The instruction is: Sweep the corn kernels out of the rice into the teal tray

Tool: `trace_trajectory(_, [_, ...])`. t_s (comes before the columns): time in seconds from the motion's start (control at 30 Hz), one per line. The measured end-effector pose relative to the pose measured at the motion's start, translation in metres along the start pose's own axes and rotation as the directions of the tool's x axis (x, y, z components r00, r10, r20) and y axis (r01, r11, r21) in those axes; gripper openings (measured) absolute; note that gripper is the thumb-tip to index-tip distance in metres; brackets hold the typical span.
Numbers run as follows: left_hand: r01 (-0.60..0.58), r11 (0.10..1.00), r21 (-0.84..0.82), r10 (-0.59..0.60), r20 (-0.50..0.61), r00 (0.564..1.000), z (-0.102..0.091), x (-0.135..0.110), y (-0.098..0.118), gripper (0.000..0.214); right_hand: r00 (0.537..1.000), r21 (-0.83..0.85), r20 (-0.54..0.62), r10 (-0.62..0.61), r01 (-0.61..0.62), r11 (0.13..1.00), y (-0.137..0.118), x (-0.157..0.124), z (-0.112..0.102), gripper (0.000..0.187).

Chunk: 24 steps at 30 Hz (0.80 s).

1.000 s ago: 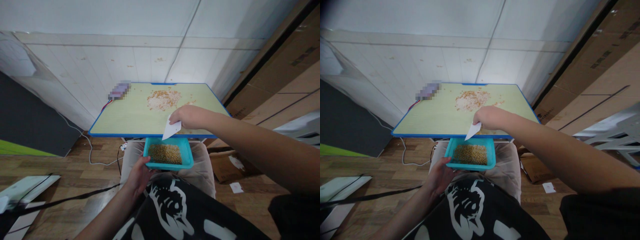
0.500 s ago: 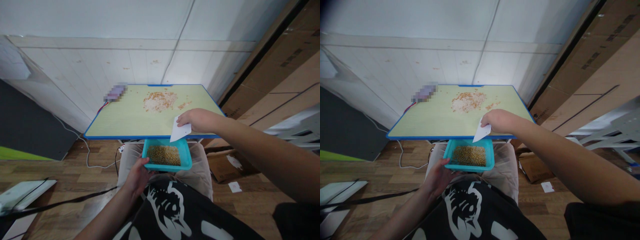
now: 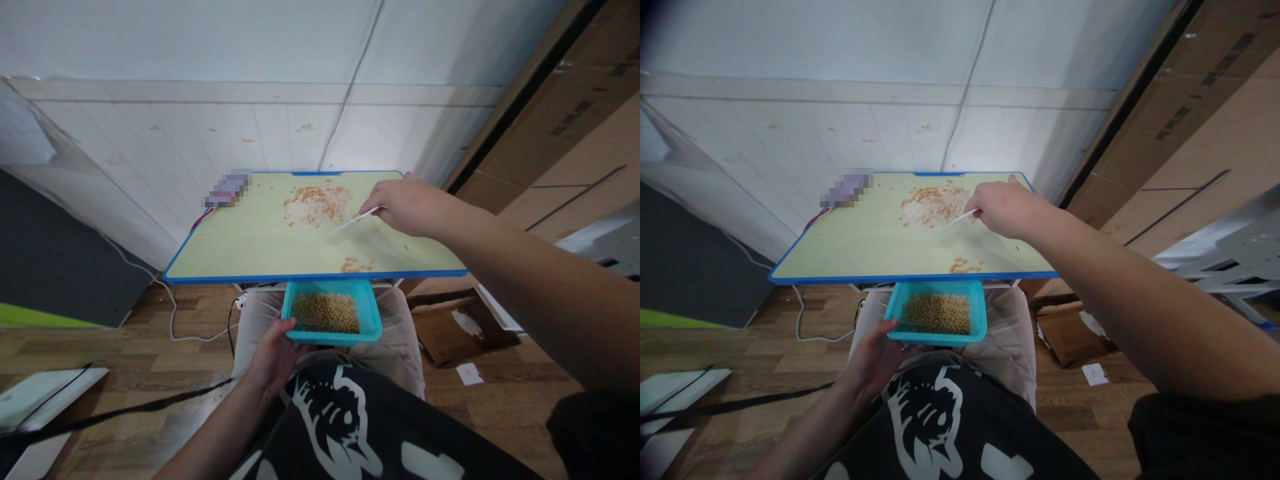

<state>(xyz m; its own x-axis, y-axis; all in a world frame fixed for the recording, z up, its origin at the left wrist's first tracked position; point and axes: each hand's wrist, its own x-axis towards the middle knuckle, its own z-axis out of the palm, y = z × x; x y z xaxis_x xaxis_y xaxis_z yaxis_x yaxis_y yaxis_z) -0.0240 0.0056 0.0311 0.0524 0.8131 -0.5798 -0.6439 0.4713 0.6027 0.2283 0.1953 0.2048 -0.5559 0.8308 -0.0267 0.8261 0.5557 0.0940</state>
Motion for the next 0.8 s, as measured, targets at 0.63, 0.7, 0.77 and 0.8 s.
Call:
trace_trajectory(0.63, [0.005,1.000,-0.003,-0.005,-0.040,0.999,0.001,0.003,-0.005,0.062,0.959,-0.142,0.284,-0.014,0.056,0.988,-0.023,-0.006,0.017,0.035])
trace_trajectory(0.7, [0.011,1.000,-0.012,-0.012,-0.041,0.999,0.003,0.003,-0.007,0.062,0.957,-0.147,0.290,-0.006,0.051,0.988,-0.027,-0.007,0.016,0.036])
trace_trajectory(0.77, [0.013,1.000,-0.010,-0.013,-0.039,0.999,0.005,0.003,-0.009,0.061,0.955,-0.153,0.295,-0.006,0.053,0.987,-0.032,-0.008,0.014,0.037])
trace_trajectory(0.8, [0.011,1.000,-0.007,-0.011,-0.037,0.999,0.005,0.003,-0.009,0.061,0.953,-0.158,0.302,-0.005,0.055,0.986,-0.034,-0.009,0.013,0.037])
